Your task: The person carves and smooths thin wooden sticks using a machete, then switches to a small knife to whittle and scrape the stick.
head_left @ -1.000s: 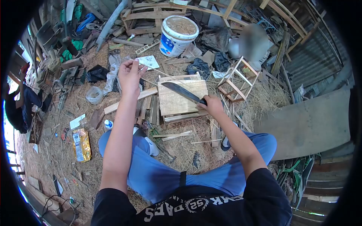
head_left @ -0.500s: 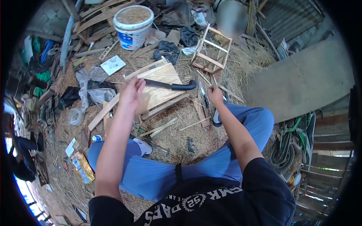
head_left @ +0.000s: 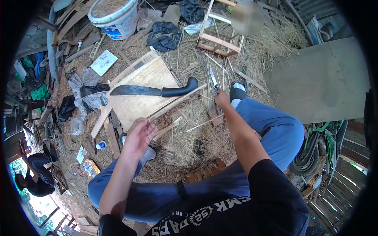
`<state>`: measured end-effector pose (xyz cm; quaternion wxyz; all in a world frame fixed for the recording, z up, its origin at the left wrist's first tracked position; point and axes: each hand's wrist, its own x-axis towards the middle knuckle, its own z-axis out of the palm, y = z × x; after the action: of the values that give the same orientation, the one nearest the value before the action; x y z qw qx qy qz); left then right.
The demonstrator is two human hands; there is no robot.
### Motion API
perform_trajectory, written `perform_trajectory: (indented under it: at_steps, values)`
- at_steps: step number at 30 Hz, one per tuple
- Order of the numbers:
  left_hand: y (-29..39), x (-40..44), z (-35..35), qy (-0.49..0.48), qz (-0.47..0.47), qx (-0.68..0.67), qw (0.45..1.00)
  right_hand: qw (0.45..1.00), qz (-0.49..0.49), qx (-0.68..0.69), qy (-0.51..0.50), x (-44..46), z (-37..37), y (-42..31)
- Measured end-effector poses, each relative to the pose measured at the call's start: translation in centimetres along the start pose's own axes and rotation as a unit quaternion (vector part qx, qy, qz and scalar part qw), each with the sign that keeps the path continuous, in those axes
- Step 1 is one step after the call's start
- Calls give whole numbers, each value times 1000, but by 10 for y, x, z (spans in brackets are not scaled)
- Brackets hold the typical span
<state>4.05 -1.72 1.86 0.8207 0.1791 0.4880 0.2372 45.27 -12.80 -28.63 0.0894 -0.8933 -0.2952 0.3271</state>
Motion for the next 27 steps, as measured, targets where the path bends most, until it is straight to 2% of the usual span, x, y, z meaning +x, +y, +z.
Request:
perform_trajectory:
  at_steps: [3,9,11,14,17,19,20,21,22,24,25,27]
  values:
    - [-18,-7,5,8,-66,3,998,1000,-12,-8,9,6,7,7]
    - [-51,-18,14,2,-97,-4,995,996,-84,7,40,8,9,22]
    - [-57,-24,24,-2,-118,-47,992,994,-98,6,47,6,0,19]
    - [-58,-31,32,-21,-90,-75,993,990,-117,-11,77,-2,-16,17]
    - [-57,-41,39,-21,-53,-110,992,964,-184,54,184,6,-19,29]
    - [-57,-49,42,-21,-27,-133,991,954,-199,62,214,10,-31,22]
    - [-58,-52,44,-16,-11,-143,989,956,20,284,74,25,-35,18]
    - [-59,-55,45,-11,4,-154,988,846,234,471,-81,36,-41,11]
    - [-62,-58,47,-2,38,-152,988,851,219,470,-76,31,-59,-1]
    - [-67,-61,49,3,92,-159,983,854,246,438,-137,9,-103,-21]
    - [-66,-63,51,21,132,-156,979,858,233,439,-131,-16,-133,-42]
    - [-59,-71,57,28,151,-166,974,814,185,546,-67,-80,-180,-88]
